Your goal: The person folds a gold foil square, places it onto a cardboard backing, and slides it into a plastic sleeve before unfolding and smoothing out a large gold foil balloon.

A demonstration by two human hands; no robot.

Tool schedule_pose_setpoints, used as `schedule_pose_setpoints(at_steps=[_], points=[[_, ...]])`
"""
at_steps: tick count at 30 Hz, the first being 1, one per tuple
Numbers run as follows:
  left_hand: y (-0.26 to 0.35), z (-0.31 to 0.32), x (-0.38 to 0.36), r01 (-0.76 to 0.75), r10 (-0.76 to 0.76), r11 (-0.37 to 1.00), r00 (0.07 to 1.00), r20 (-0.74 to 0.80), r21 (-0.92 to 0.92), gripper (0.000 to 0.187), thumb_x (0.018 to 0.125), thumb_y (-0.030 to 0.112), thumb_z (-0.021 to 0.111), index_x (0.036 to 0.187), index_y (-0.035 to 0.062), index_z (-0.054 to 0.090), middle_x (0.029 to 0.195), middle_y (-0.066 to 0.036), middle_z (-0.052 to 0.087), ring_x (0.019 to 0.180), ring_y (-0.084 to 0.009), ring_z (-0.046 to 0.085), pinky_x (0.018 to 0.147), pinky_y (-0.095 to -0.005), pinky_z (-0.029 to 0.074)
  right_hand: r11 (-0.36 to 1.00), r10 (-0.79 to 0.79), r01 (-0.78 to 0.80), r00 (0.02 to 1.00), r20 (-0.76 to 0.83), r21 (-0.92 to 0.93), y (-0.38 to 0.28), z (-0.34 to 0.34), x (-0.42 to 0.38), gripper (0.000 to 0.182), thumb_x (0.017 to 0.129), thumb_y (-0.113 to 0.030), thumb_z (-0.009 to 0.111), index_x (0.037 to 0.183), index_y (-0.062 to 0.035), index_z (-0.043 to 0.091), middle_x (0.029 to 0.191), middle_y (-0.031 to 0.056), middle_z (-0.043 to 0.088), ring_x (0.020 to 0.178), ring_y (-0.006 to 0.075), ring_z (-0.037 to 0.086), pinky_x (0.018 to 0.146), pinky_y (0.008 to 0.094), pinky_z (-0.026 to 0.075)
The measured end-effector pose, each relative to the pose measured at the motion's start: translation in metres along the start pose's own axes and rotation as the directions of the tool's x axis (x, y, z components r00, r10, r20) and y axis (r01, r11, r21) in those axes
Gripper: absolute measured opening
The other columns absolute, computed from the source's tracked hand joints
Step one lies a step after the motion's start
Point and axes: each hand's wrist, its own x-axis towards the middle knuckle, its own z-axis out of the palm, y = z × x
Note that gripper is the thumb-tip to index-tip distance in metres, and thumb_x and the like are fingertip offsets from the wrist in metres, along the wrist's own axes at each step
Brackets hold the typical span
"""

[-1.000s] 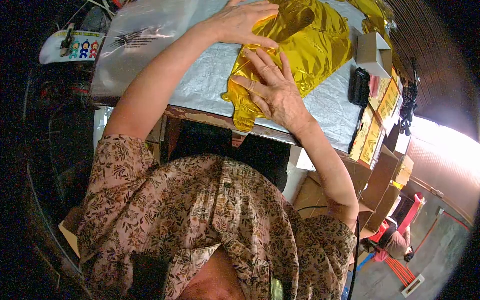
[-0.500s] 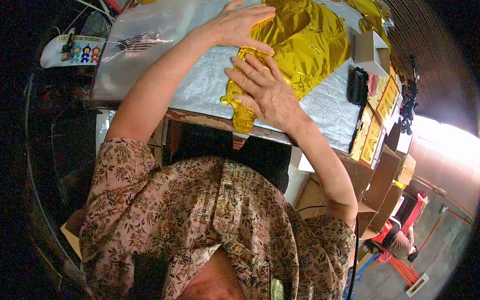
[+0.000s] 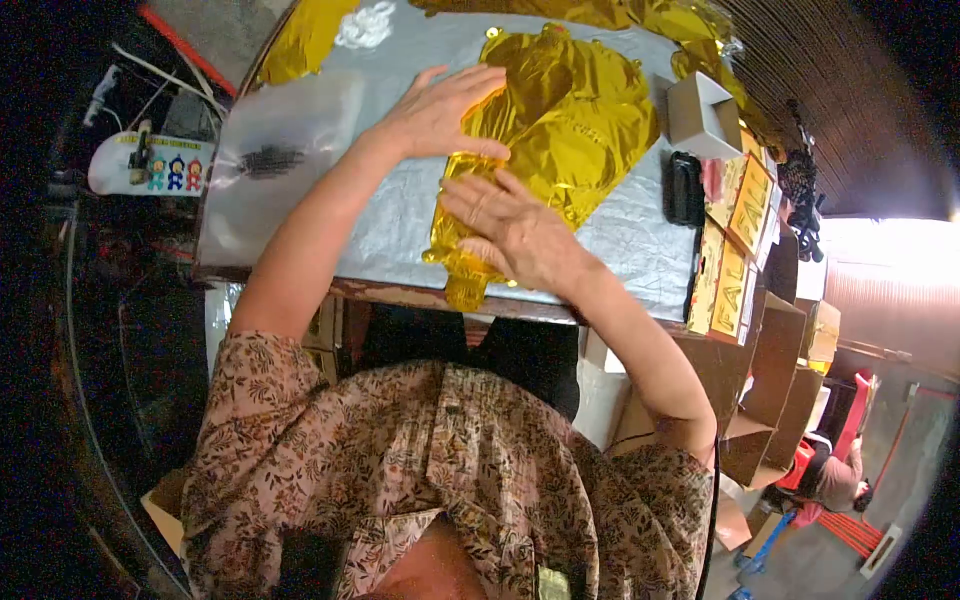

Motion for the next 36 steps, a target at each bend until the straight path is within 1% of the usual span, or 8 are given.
schedule_pose_setpoints(at_steps=[5, 7, 14, 17, 20, 22, 28, 36], points=[[-0.003, 0.006, 0.005, 0.021, -0.022, 0.999, 1.000, -0.021, -0.041, 0.071, 0.100, 0.055, 0.056, 0.153, 0.0106, 0.044, 0.162, -0.008, 0.040, 0.150, -0.0213, 0.036, 0.122, -0.0510, 0.020, 0.999, -0.020, 0.019, 1.000, 0.018, 0.042, 0.001, 0.008, -0.006, 0.060, 0.101, -0.031, 0.058, 0.155, -0.0093, 0.043, 0.161, 0.0076, 0.042, 0.149, 0.0278, 0.038, 0.126, 0.0472, 0.024], [-0.007, 0.006, 0.008, 0.045, -0.047, 0.994, 0.999, -0.020, -0.102, 0.051, 0.106, 0.042, 0.049, 0.147, 0.0125, 0.052, 0.155, -0.008, 0.049, 0.143, -0.0221, 0.046, 0.118, -0.0464, 0.030, 0.998, -0.018, 0.017, 1.000, 0.019, 0.059, 0.001, 0.009, -0.007, 0.060, 0.102, -0.033, 0.057, 0.155, -0.0092, 0.043, 0.163, 0.0074, 0.039, 0.151, 0.0273, 0.036, 0.126, 0.0462, 0.025], [-0.051, -0.001, 0.059, 0.002, -0.004, 0.922, 1.000, -0.005, -0.388, 0.036, 0.107, 0.029, 0.050, 0.132, 0.0088, 0.065, 0.128, -0.009, 0.070, 0.120, -0.0258, 0.065, 0.102, -0.0331, 0.049, 0.998, -0.034, 0.036, 0.999, -0.026, 0.052, 0.004, 0.015, -0.009, 0.059, 0.104, -0.035, 0.055, 0.155, -0.0086, 0.043, 0.163, 0.0077, 0.039, 0.151, 0.0269, 0.035, 0.126, 0.0449, 0.025], [-0.074, -0.006, 0.081, 0.195, -0.162, 0.620, 0.980, 0.120, -0.760, 0.035, 0.105, 0.016, 0.052, 0.136, 0.0082, 0.064, 0.129, -0.009, 0.071, 0.113, -0.0191, 0.070, 0.098, -0.0299, 0.050, 0.998, -0.035, 0.038, 0.998, -0.050, 0.054, 0.005, 0.016, -0.010, 0.059, 0.103, -0.035, 0.056, 0.154, -0.0082, 0.043, 0.163, 0.0080, 0.039, 0.151, 0.0266, 0.035, 0.126, 0.0448, 0.025], [-0.057, -0.034, 0.085, 0.222, -0.281, 0.893, 0.955, -0.099, -0.391, 0.033, 0.103, 0.012, 0.052, 0.132, 0.0092, 0.067, 0.124, -0.010, 0.074, 0.111, -0.0197, 0.071, 0.095, -0.0300, 0.052, 0.996, -0.041, 0.047, 0.997, -0.073, 0.076, 0.006, 0.017, -0.010, 0.059, 0.103, -0.034, 0.057, 0.154, -0.0080, 0.044, 0.162, 0.0082, 0.040, 0.151, 0.0264, 0.036, 0.126, 0.0447, 0.025], [-0.044, -0.029, 0.088, 0.229, -0.287, 0.884, 0.954, -0.088, -0.407, 0.033, 0.101, 0.006, 0.052, 0.128, 0.0094, 0.070, 0.120, -0.011, 0.075, 0.113, -0.0226, 0.071, 0.094, -0.0314, 0.053, 0.996, -0.049, 0.055, 0.996, -0.073, 0.075, 0.007, 0.019, -0.011, 0.058, 0.102, -0.033, 0.058, 0.153, -0.0080, 0.045, 0.161, 0.0081, 0.041, 0.151, 0.0261, 0.036, 0.126, 0.0446, 0.026], [-0.008, 0.018, 0.086, -0.174, 0.126, 0.948, 0.974, -0.188, -0.266, 0.032, 0.100, 0.009, 0.059, 0.131, 0.0052, 0.066, 0.134, -0.014, 0.067, 0.120, -0.0344, 0.064, 0.103, -0.0371, 0.051, 0.996, -0.049, 0.056, 0.993, -0.109, 0.063, 0.007, 0.022, -0.011, 0.057, 0.104, -0.040, 0.054, 0.150, -0.0076, 0.049, 0.160, 0.0075, 0.044, 0.149, 0.0240, 0.039, 0.126, 0.0425, 0.026], [0.003, 0.041, 0.088, -0.139, 0.130, 0.985, 0.987, -0.091, -0.097, 0.044, 0.103, 0.028, 0.060, 0.136, -0.0010, 0.060, 0.146, -0.017, 0.057, 0.137, -0.0345, 0.051, 0.114, -0.0433, 0.042, 0.997, -0.047, 0.053, 0.994, -0.101, 0.059, 0.008, 0.022, -0.010, 0.058, 0.104, -0.040, 0.054, 0.151, -0.0073, 0.048, 0.159, 0.0081, 0.044, 0.149, 0.0249, 0.038, 0.126, 0.0424, 0.025]])
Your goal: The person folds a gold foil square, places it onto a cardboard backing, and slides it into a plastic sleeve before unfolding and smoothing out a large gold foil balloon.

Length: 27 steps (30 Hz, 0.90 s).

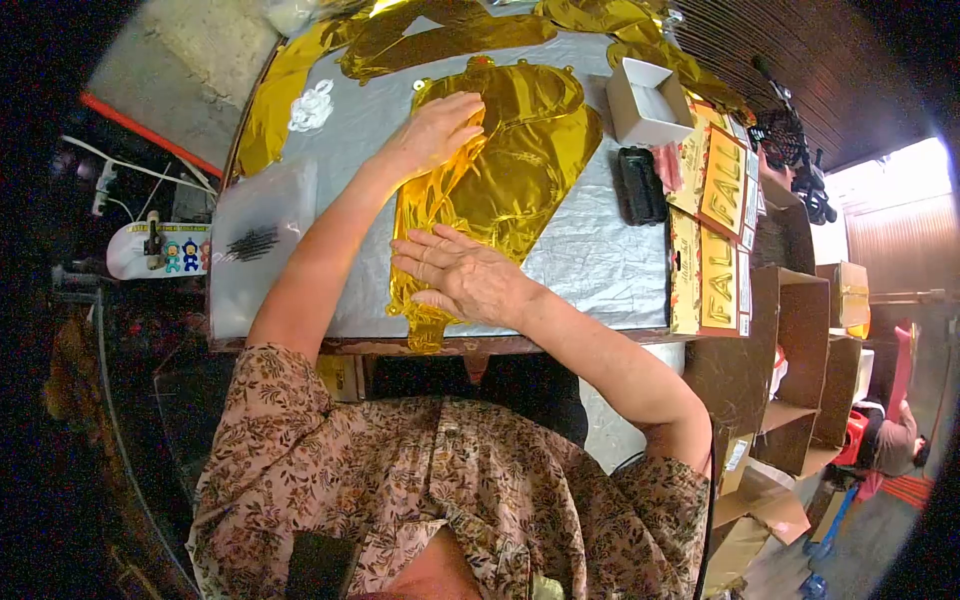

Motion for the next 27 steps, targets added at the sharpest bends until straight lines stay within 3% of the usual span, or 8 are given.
schedule_pose_setpoints(at_steps=[4, 6, 8, 10, 16, 18, 22, 27], points=[[-0.004, 0.009, -0.004, -0.026, 0.027, 1.000, 0.998, -0.061, 0.015, 0.045, 0.103, 0.031, 0.060, 0.135, 0.0001, 0.061, 0.147, -0.016, 0.057, 0.138, -0.0327, 0.051, 0.116, -0.0428, 0.040, 0.983, 0.050, -0.038, 0.997, -0.062, 0.179, -0.002, -0.015, 0.002, 0.053, 0.102, -0.032, 0.059, 0.147, -0.0039, 0.050, 0.154, 0.0147, 0.049, 0.144, 0.0326, 0.044, 0.122, 0.0433, 0.032], [-0.007, 0.014, -0.005, -0.008, 0.011, 0.999, 0.995, -0.097, 0.031, 0.045, 0.103, 0.032, 0.059, 0.135, 0.0008, 0.062, 0.148, -0.016, 0.056, 0.138, -0.0318, 0.050, 0.116, -0.0425, 0.040, 0.918, 0.274, -0.228, 0.956, -0.102, 0.325, 0.003, -0.042, 0.007, 0.048, 0.101, -0.022, 0.061, 0.144, -0.0013, 0.052, 0.147, 0.0202, 0.054, 0.137, 0.0399, 0.049, 0.117, 0.0460, 0.038], [-0.006, 0.011, -0.007, -0.051, 0.057, 0.995, 0.996, -0.062, 0.088, 0.047, 0.103, 0.035, 0.057, 0.137, 0.0024, 0.061, 0.149, -0.015, 0.054, 0.140, -0.0303, 0.049, 0.119, -0.0423, 0.037, 0.898, 0.435, -0.365, 0.826, -0.360, 0.248, 0.020, -0.055, 0.014, 0.044, 0.101, -0.017, 0.059, 0.142, -0.0016, 0.054, 0.143, 0.0222, 0.057, 0.132, 0.0433, 0.051, 0.113, 0.0475, 0.040], [0.000, 0.007, -0.008, 0.002, 0.002, 0.995, 0.999, -0.044, 0.099, 0.048, 0.103, 0.036, 0.056, 0.138, 0.0027, 0.060, 0.150, -0.015, 0.054, 0.141, -0.0298, 0.048, 0.119, -0.0427, 0.036, 0.894, 0.390, -0.447, 0.799, -0.457, -0.019, 0.073, -0.054, 0.012, 0.046, 0.104, -0.021, 0.055, 0.146, -0.0039, 0.051, 0.148, 0.0223, 0.053, 0.137, 0.0427, 0.048, 0.116, 0.0480, 0.036], [0.005, 0.010, -0.006, 0.074, -0.072, 0.994, 0.997, -0.026, 0.081, 0.050, 0.103, 0.038, 0.056, 0.138, 0.0027, 0.060, 0.151, -0.014, 0.054, 0.142, -0.0287, 0.046, 0.120, -0.0441, 0.035, 0.703, 0.578, -0.654, 0.755, -0.311, -0.281, 0.143, -0.040, 0.007, 0.054, 0.111, -0.037, 0.036, 0.154, -0.0061, 0.042, 0.161, 0.0155, 0.040, 0.151, 0.0351, 0.032, 0.123, 0.0536, 0.022], [0.003, 0.016, -0.007, -0.008, 0.020, 0.997, 0.988, -0.154, 0.075, 0.048, 0.099, 0.039, 0.060, 0.130, 0.0021, 0.064, 0.142, -0.014, 0.059, 0.135, -0.0288, 0.052, 0.115, -0.0432, 0.038, 0.683, 0.593, -0.659, 0.752, -0.289, -0.315, 0.140, -0.038, 0.006, 0.055, 0.111, -0.038, 0.035, 0.156, -0.0073, 0.041, 0.163, 0.0147, 0.038, 0.152, 0.0354, 0.030, 0.123, 0.0533, 0.022], [0.011, 0.004, -0.007, 0.049, -0.049, 0.995, 0.999, -0.005, 0.086, 0.054, 0.100, 0.040, 0.058, 0.136, 0.0006, 0.060, 0.150, -0.014, 0.054, 0.142, -0.0295, 0.046, 0.119, -0.0431, 0.035, 0.695, 0.603, -0.662, 0.749, -0.273, -0.280, 0.139, -0.037, 0.006, 0.056, 0.111, -0.041, 0.033, 0.157, -0.0088, 0.040, 0.164, 0.0139, 0.036, 0.152, 0.0360, 0.029, 0.123, 0.0531, 0.022], [0.009, 0.012, -0.006, 0.030, -0.024, 0.998, 0.994, -0.105, 0.052, 0.053, 0.100, 0.044, 0.057, 0.129, -0.0001, 0.064, 0.141, -0.013, 0.059, 0.136, -0.0284, 0.050, 0.115, -0.0437, 0.037, 0.690, 0.601, -0.661, 0.750, -0.275, -0.294, 0.140, -0.038, 0.005, 0.057, 0.112, -0.044, 0.032, 0.157, -0.0104, 0.040, 0.164, 0.0132, 0.036, 0.153, 0.0364, 0.029, 0.123, 0.0547, 0.022]])
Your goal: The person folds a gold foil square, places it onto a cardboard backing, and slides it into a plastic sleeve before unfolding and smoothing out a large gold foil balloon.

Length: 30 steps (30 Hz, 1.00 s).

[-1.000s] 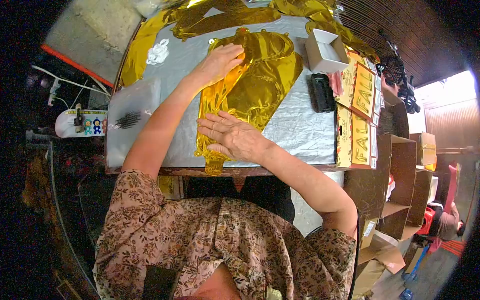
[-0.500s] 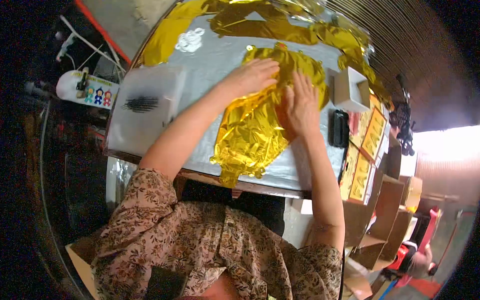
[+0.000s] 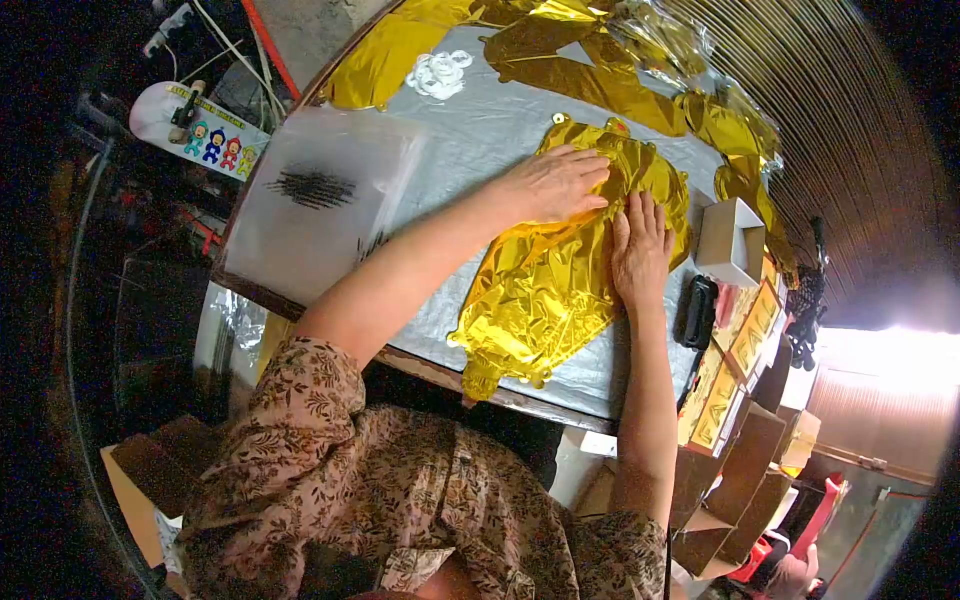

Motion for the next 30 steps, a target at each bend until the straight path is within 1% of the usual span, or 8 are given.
schedule_pose_setpoints(at_steps=[9, 11, 21, 23, 26, 27, 29, 30], points=[[0.015, -0.008, 0.000, 0.007, -0.007, 1.000, 0.999, -0.047, 0.010, 0.056, 0.100, 0.050, 0.054, 0.126, 0.0011, 0.064, 0.134, -0.013, 0.061, 0.132, -0.0274, 0.051, 0.114, -0.0440, 0.036, 1.000, -0.014, 0.014, 1.000, -0.005, 0.000, -0.007, -0.002, 0.000, 0.057, 0.112, -0.043, 0.034, 0.156, -0.0087, 0.042, 0.162, 0.0156, 0.039, 0.151, 0.0373, 0.032, 0.122, 0.0539, 0.023], [0.019, -0.019, 0.001, 0.049, -0.047, 0.999, 0.988, 0.148, -0.012, 0.061, 0.104, 0.049, 0.048, 0.139, -0.0014, 0.056, 0.150, -0.017, 0.052, 0.141, -0.0319, 0.046, 0.118, -0.0455, 0.033, 1.000, -0.014, 0.014, 1.000, -0.016, 0.014, -0.004, 0.000, 0.001, 0.056, 0.111, -0.043, 0.034, 0.156, -0.0085, 0.042, 0.161, 0.0161, 0.039, 0.150, 0.0375, 0.032, 0.122, 0.0538, 0.023], [0.017, -0.015, -0.001, 0.059, -0.050, 0.996, 0.990, 0.134, -0.062, 0.056, 0.105, 0.044, 0.049, 0.139, 0.0000, 0.055, 0.152, -0.017, 0.050, 0.144, -0.0313, 0.042, 0.121, -0.0461, 0.031, 0.998, -0.015, 0.017, 1.000, -0.027, 0.055, -0.008, 0.000, 0.001, 0.056, 0.112, -0.041, 0.035, 0.155, -0.0079, 0.043, 0.161, 0.0164, 0.041, 0.151, 0.0373, 0.033, 0.123, 0.0520, 0.021], [0.014, -0.012, 0.000, 0.007, -0.007, 1.000, 1.000, 0.025, -0.009, 0.049, 0.104, 0.038, 0.053, 0.134, 0.0001, 0.060, 0.147, -0.016, 0.056, 0.138, -0.0317, 0.050, 0.117, -0.0442, 0.038, 0.997, -0.014, 0.016, 0.999, -0.035, 0.070, -0.009, 0.000, 0.001, 0.055, 0.111, -0.041, 0.038, 0.154, -0.0074, 0.044, 0.160, 0.0164, 0.042, 0.150, 0.0375, 0.033, 0.123, 0.0523, 0.022], [0.001, -0.031, 0.011, 0.072, -0.066, 0.995, 0.995, 0.077, -0.074, 0.039, 0.101, 0.028, 0.059, 0.128, 0.0008, 0.066, 0.135, -0.017, 0.064, 0.124, -0.0325, 0.061, 0.107, -0.0422, 0.048, 0.995, -0.005, 0.012, 0.998, -0.068, 0.104, -0.005, 0.000, 0.000, 0.055, 0.110, -0.040, 0.041, 0.153, -0.0061, 0.044, 0.160, 0.0165, 0.042, 0.150, 0.0377, 0.034, 0.122, 0.0535, 0.023], [-0.013, -0.030, 0.009, 0.065, -0.059, 0.995, 0.995, 0.081, -0.076, 0.039, 0.101, 0.028, 0.059, 0.128, 0.0008, 0.066, 0.135, -0.017, 0.064, 0.124, -0.0325, 0.061, 0.107, -0.0422, 0.048, 0.993, -0.001, 0.012, 0.996, -0.094, 0.121, -0.002, 0.000, 0.000, 0.056, 0.110, -0.041, 0.041, 0.154, -0.0053, 0.044, 0.160, 0.0166, 0.041, 0.150, 0.0376, 0.033, 0.122, 0.0543, 0.022], [-0.044, -0.022, 0.001, 0.080, -0.065, 0.996, 0.943, -0.327, 0.031, 0.026, 0.095, 0.023, 0.066, 0.113, 0.0059, 0.074, 0.118, -0.013, 0.069, 0.113, -0.0329, 0.065, 0.093, -0.0421, 0.055, 0.997, 0.022, -0.010, 0.988, -0.152, 0.078, 0.006, 0.001, 0.000, 0.057, 0.110, -0.041, 0.041, 0.154, -0.0048, 0.042, 0.161, 0.0171, 0.040, 0.150, 0.0383, 0.032, 0.122, 0.0555, 0.021], [-0.046, -0.025, -0.002, 0.070, -0.058, 0.997, 0.945, -0.322, 0.026, 0.026, 0.095, 0.023, 0.066, 0.113, 0.0059, 0.074, 0.118, -0.013, 0.069, 0.113, -0.0329, 0.065, 0.093, -0.0421, 0.055, 0.999, 0.034, -0.028, 0.978, -0.206, 0.034, 0.010, 0.001, -0.001, 0.059, 0.110, -0.041, 0.041, 0.155, -0.0042, 0.040, 0.161, 0.0176, 0.039, 0.150, 0.0391, 0.032, 0.122, 0.0567, 0.021]])
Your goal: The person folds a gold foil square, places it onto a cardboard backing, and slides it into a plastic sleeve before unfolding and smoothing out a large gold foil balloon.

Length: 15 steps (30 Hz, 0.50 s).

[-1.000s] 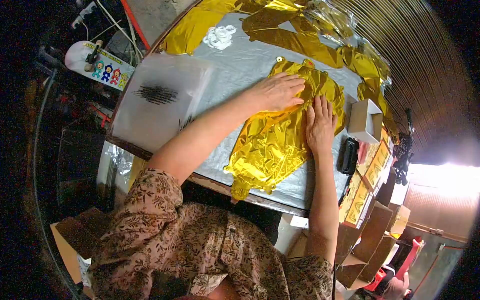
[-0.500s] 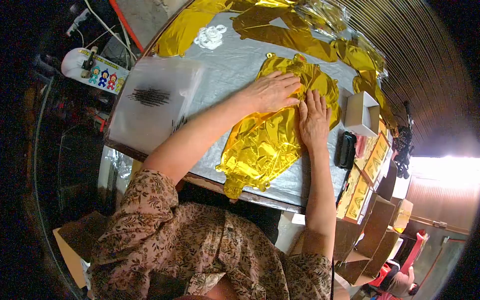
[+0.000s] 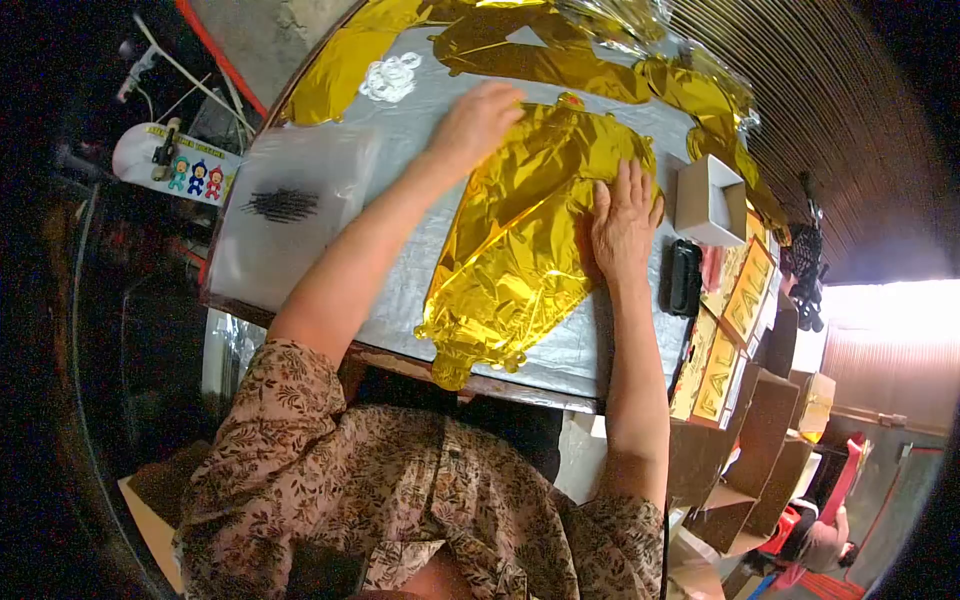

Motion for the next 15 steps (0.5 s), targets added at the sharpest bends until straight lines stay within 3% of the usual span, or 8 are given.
schedule_pose_setpoints(at_steps=[2, 3, 6, 10, 15], points=[[-0.003, -0.004, -0.005, 0.340, -0.351, 0.926, 0.935, -0.044, -0.166, 0.030, 0.094, 0.023, 0.069, 0.118, 0.0038, 0.072, 0.119, -0.018, 0.068, 0.106, -0.0317, 0.069, 0.092, -0.0430, 0.055, 0.997, 0.049, -0.050, 0.999, -0.018, -0.066, 0.004, 0.003, -0.004, 0.058, 0.110, -0.041, 0.040, 0.156, -0.0056, 0.037, 0.162, 0.0170, 0.038, 0.151, 0.0388, 0.031, 0.122, 0.0567, 0.022], [-0.007, -0.002, -0.007, 0.337, -0.348, 0.926, 0.937, -0.039, -0.171, 0.030, 0.094, 0.023, 0.069, 0.118, 0.0038, 0.072, 0.119, -0.018, 0.068, 0.106, -0.0317, 0.069, 0.092, -0.0430, 0.055, 0.988, 0.082, -0.086, 0.996, -0.036, -0.129, 0.006, 0.004, -0.006, 0.058, 0.111, -0.041, 0.039, 0.158, -0.0070, 0.034, 0.163, 0.0164, 0.036, 0.151, 0.0385, 0.031, 0.122, 0.0566, 0.023], [-0.012, 0.004, -0.009, 0.457, -0.469, 0.868, 0.883, -0.020, -0.196, 0.033, 0.089, 0.024, 0.075, 0.116, 0.0047, 0.074, 0.108, -0.014, 0.069, 0.094, -0.0266, 0.071, 0.081, -0.0380, 0.057, 0.992, 0.087, -0.091, 0.995, -0.041, -0.089, 0.011, 0.007, -0.008, 0.058, 0.110, -0.039, 0.041, 0.156, -0.0046, 0.036, 0.160, 0.0192, 0.039, 0.149, 0.0405, 0.033, 0.121, 0.0563, 0.024], [-0.011, 0.000, -0.009, 0.521, -0.530, 0.815, 0.847, 0.035, -0.252, 0.039, 0.083, 0.025, 0.081, 0.116, 0.0051, 0.074, 0.109, -0.013, 0.069, 0.093, -0.0261, 0.071, 0.081, -0.0378, 0.057, 0.998, 0.039, -0.041, 0.998, -0.044, -0.057, 0.015, 0.010, -0.008, 0.057, 0.109, -0.037, 0.043, 0.153, -0.0023, 0.040, 0.159, 0.0206, 0.041, 0.146, 0.0420, 0.037, 0.120, 0.0553, 0.026], [-0.014, 0.002, -0.010, 0.476, -0.486, 0.854, 0.874, 0.005, -0.208, 0.043, 0.081, 0.024, 0.083, 0.118, 0.0055, 0.073, 0.111, -0.012, 0.069, 0.095, -0.0256, 0.072, 0.082, -0.0381, 0.057, 0.992, 0.051, -0.051, 0.999, 0.000, -0.115, 0.016, 0.014, -0.009, 0.052, 0.110, -0.036, 0.041, 0.152, -0.0058, 0.043, 0.158, 0.0189, 0.043, 0.146, 0.0413, 0.038, 0.120, 0.0549, 0.026]])
